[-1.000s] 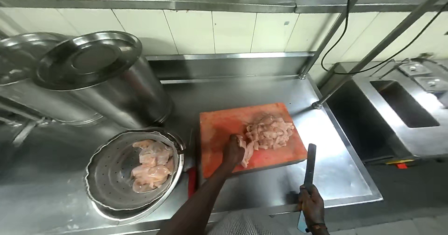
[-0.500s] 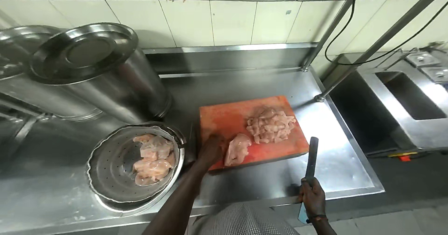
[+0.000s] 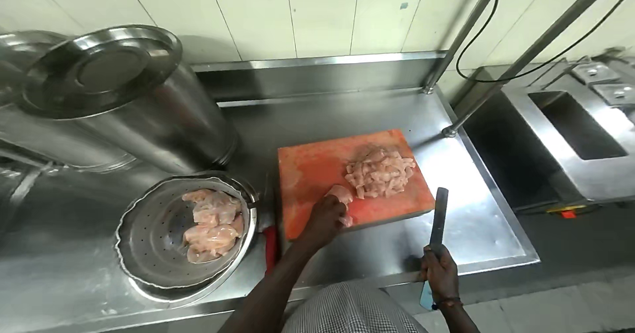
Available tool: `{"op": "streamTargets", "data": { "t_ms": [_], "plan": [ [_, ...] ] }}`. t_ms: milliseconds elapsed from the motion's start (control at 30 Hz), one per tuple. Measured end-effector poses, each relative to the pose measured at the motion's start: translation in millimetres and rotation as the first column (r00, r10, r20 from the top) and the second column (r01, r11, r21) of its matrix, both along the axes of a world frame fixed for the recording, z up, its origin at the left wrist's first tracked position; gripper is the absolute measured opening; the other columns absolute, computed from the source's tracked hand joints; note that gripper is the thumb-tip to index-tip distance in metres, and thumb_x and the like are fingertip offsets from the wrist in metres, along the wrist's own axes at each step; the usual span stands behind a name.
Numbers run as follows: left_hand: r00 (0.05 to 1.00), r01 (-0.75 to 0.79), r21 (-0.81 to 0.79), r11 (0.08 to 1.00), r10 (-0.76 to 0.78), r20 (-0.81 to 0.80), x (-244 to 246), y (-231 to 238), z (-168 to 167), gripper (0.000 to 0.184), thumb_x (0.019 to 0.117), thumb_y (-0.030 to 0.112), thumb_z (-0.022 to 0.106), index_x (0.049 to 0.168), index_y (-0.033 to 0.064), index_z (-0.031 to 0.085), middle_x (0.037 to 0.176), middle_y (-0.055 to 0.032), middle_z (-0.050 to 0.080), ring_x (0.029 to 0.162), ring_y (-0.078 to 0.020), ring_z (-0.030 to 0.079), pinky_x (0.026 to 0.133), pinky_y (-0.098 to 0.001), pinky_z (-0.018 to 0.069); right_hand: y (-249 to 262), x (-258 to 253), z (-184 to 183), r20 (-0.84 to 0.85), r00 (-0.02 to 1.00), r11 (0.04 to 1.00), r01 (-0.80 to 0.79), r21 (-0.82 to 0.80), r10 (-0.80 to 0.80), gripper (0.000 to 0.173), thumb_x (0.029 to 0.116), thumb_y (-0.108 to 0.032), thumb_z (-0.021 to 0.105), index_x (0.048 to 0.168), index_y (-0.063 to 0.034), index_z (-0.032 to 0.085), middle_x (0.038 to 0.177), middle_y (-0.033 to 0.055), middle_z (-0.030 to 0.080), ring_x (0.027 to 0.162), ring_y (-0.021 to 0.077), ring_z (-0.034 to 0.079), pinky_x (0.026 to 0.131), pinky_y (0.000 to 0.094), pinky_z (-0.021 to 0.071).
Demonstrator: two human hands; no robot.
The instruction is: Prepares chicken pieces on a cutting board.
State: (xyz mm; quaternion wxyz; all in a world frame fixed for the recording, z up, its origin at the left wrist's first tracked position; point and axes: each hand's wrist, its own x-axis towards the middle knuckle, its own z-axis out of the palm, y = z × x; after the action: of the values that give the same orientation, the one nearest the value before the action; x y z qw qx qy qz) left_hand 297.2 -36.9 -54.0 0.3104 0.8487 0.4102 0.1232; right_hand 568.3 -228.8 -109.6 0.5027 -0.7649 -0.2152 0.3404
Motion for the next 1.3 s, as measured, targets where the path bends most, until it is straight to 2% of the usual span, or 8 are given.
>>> {"op": "streamTargets", "data": {
  "t_ms": [100,167,233,367,433,633,1067,1300],
  "plan": [
    [0.859,-0.210,-0.476,0.854,0.394,0.328,-35,2,9,0.025,0.1006,0.009,0.062,0.125,0.0035,0.059,0.110,-0.0171,0.066,0.088,-0.0261,0.067,0.077,-0.0448,0.0585,-1,-5,11,-0.099,0.995,1.000,-0.011,0.009,0.012,0.018,0.1086,-0.016,0.049,0.121,-0.0032,0.052,0.059,0.0054,0.047,0.040,0.0174,0.049,0.038,0.0350,0.0492],
    [0.610,-0.274,-0.735,0.621,0.703,0.366,-43,16,7,0.025,0.1055,0.010,0.054,0.130,0.0043,0.055,0.109,-0.0141,0.067,0.088,-0.0218,0.069,0.080,-0.0418,0.0602,0,-11,23,-0.169,0.983,0.997,-0.070,0.034,0.074,0.021,0.1094,-0.017,0.045,0.126,-0.0046,0.044,0.061,0.0054,0.048,0.041,0.0178,0.049,0.038,0.0345,0.0497],
    [0.532,-0.294,-0.808,0.511,0.789,0.306,-42,22,13,0.029,0.1079,0.013,0.049,0.136,0.0036,0.050,0.110,-0.0150,0.066,0.087,-0.0216,0.069,0.080,-0.0406,0.0599,5,-18,35,-0.182,0.965,0.982,-0.181,0.063,0.189,0.020,0.1078,-0.016,0.042,0.123,-0.0037,0.043,0.064,0.0062,0.051,0.041,0.0184,0.051,0.039,0.0344,0.0508],
    [0.792,-0.387,-0.569,0.726,0.578,0.199,-23,18,17,0.065,0.0901,0.011,0.078,0.147,0.0035,0.046,0.115,-0.0211,0.066,0.095,-0.0297,0.068,0.085,-0.0495,0.0581,27,-29,52,-0.113,0.870,0.874,-0.486,-0.027,0.480,0.025,0.1093,-0.021,0.044,0.125,-0.0040,0.053,0.079,0.0095,0.061,0.051,0.0209,0.060,0.049,0.0373,0.0570],
    [0.865,-0.421,-0.432,0.798,0.496,0.073,-13,21,19,0.066,0.0866,0.007,0.077,0.146,0.0051,0.049,0.116,-0.0232,0.068,0.100,-0.0365,0.069,0.088,-0.0579,0.0566,40,-35,55,-0.021,0.789,0.776,-0.609,-0.164,0.614,0.026,0.1101,-0.025,0.046,0.126,-0.0085,0.057,0.081,0.0081,0.063,0.057,0.0200,0.063,0.054,0.0376,0.0590],
    [0.898,-0.388,-0.353,0.852,0.435,0.063,-17,28,28,0.030,0.0920,-0.001,0.063,0.121,0.0052,0.069,0.106,-0.0174,0.070,0.091,-0.0296,0.069,0.082,-0.0520,0.0573,67,-57,70,0.153,0.565,0.553,-0.655,-0.515,0.811,0.029,0.1092,-0.033,0.046,0.126,-0.0119,0.059,0.083,0.0108,0.064,0.074,0.0282,0.065,0.072,0.0496,0.0545],
    [0.978,-0.142,-0.283,0.948,0.178,0.105,-14,24,47,0.019,0.0920,-0.001,0.068,0.109,0.0060,0.073,0.093,-0.0111,0.068,0.079,-0.0207,0.064,0.075,-0.0408,0.0556,130,-95,63,0.168,0.416,0.438,-0.729,-0.526,0.894,0.033,0.1084,-0.031,0.047,0.124,-0.0060,0.062,0.102,0.0189,0.070,0.097,0.0372,0.070,0.086,0.0579,0.0547],
    [0.937,-0.229,-0.291,0.929,0.291,0.193,-28,35,38,0.017,0.0895,-0.002,0.069,0.105,0.0038,0.074,0.086,-0.0105,0.068,0.075,-0.0199,0.064,0.071,-0.0399,0.0553,135,-101,62,0.147,0.334,0.363,-0.799,-0.479,0.931,0.031,0.1085,-0.030,0.048,0.123,-0.0058,0.062,0.099,0.0182,0.069,0.093,0.0351,0.070,0.084,0.0557,0.0552]
  ]
}}
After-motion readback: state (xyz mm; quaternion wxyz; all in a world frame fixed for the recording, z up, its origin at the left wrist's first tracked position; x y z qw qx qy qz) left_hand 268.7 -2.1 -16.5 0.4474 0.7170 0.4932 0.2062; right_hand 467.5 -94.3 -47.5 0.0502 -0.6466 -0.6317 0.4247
